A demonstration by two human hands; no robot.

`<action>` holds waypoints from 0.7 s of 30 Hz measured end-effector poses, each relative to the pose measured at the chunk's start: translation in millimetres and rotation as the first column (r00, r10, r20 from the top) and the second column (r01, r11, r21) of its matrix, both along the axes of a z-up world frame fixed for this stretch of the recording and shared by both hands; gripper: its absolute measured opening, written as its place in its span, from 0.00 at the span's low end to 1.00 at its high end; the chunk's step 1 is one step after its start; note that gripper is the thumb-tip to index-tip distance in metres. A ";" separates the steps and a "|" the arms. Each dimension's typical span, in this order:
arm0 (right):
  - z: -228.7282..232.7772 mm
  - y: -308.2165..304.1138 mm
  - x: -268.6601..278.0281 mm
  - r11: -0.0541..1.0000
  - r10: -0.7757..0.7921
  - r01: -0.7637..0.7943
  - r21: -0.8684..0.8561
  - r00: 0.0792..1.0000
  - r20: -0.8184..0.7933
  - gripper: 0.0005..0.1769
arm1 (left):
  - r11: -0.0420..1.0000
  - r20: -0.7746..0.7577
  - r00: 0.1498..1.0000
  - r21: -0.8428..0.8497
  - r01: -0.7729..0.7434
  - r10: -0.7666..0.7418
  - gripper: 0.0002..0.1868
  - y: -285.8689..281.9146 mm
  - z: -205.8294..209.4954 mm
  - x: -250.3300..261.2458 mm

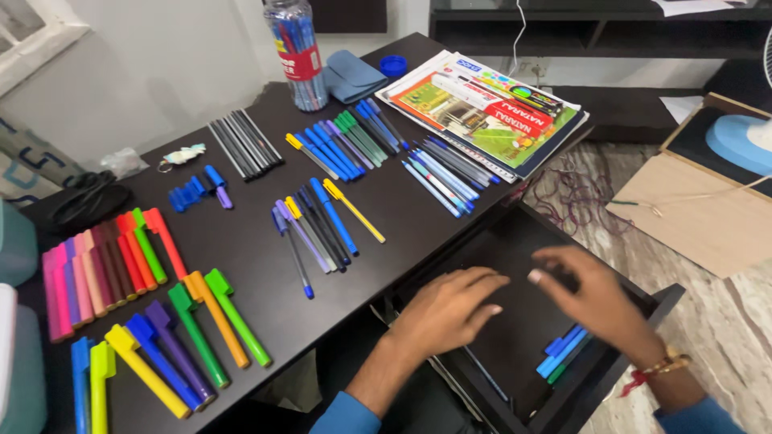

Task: The person organizes a variety of pens and markers on a desk. They pick up pens from a drawer and the desk surface, then place them into color-coordinated rows. The person also moves a small plastic container and a stack of magazines to clear space for the arrangement.

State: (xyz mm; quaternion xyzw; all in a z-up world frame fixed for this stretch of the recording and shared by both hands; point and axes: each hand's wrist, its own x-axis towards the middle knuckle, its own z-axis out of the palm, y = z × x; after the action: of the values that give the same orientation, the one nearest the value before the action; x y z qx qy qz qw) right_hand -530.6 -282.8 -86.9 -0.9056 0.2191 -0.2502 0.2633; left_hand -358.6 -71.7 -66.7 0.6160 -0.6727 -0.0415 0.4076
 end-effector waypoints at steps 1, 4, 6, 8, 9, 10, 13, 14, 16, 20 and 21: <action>-12.5 1.0 -0.9 0.998 0.059 -0.058 0.016 0.994 -0.091 0.22 | 0.998 -0.044 0.999 0.056 -0.001 0.003 0.22 -2.1 -9.6 4.4; -42.5 11.4 -1.2 0.977 0.208 -0.176 0.124 0.918 -0.337 0.24 | 0.978 -0.154 0.987 0.206 -0.010 0.043 0.23 -6.3 -36.5 17.5; -55.9 25.1 5.7 0.955 0.271 -0.174 0.240 0.841 -0.468 0.25 | 0.960 -0.199 0.976 0.277 -0.035 0.093 0.24 -9.0 -52.3 25.0; -63.6 39.9 14.5 0.932 0.270 -0.073 0.355 0.793 -0.546 0.24 | 0.957 -0.236 0.964 0.284 -0.053 0.123 0.25 -10.2 -66.0 31.6; -66.7 47.1 19.5 0.914 0.272 -0.017 0.405 0.767 -0.581 0.24 | 0.956 -0.252 0.958 0.287 -0.060 0.136 0.26 -10.4 -71.8 34.2; -70.2 54.0 24.5 0.907 0.298 -0.029 0.420 0.748 -0.593 0.25 | 0.951 -0.266 0.952 0.301 -0.069 0.154 0.25 -9.7 -77.0 36.1; -82.2 67.4 31.3 0.912 0.328 -0.068 0.404 0.712 -0.621 0.26 | 0.943 -0.311 0.930 0.320 -0.092 0.197 0.24 -6.8 -89.8 41.1; -87.7 71.4 35.0 0.930 0.305 -0.083 0.357 0.715 -0.629 0.26 | 0.945 -0.329 0.922 0.313 -0.098 0.205 0.24 -4.9 -93.7 42.7; -93.7 74.0 39.0 0.957 0.253 -0.085 0.278 0.714 -0.653 0.25 | 0.926 -0.399 0.879 0.361 -0.112 0.262 0.23 -5.7 -99.3 45.5; -91.4 80.5 47.2 0.978 0.171 -0.037 0.205 0.704 -0.690 0.25 | 0.905 -0.471 0.822 0.409 -0.118 0.320 0.22 -8.8 -106.0 46.8; -88.8 82.3 46.9 0.980 0.160 -0.028 0.199 0.704 -0.692 0.25 | 0.918 -0.462 0.835 0.378 -0.119 0.298 0.21 -8.1 -106.6 46.7</action>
State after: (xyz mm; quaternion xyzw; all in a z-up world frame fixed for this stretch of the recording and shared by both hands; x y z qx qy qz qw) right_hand -483.7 -200.5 -175.7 -0.9159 0.2773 0.1480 0.2498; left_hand -311.9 -79.8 -173.3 0.7133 -0.4511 -0.2710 0.4628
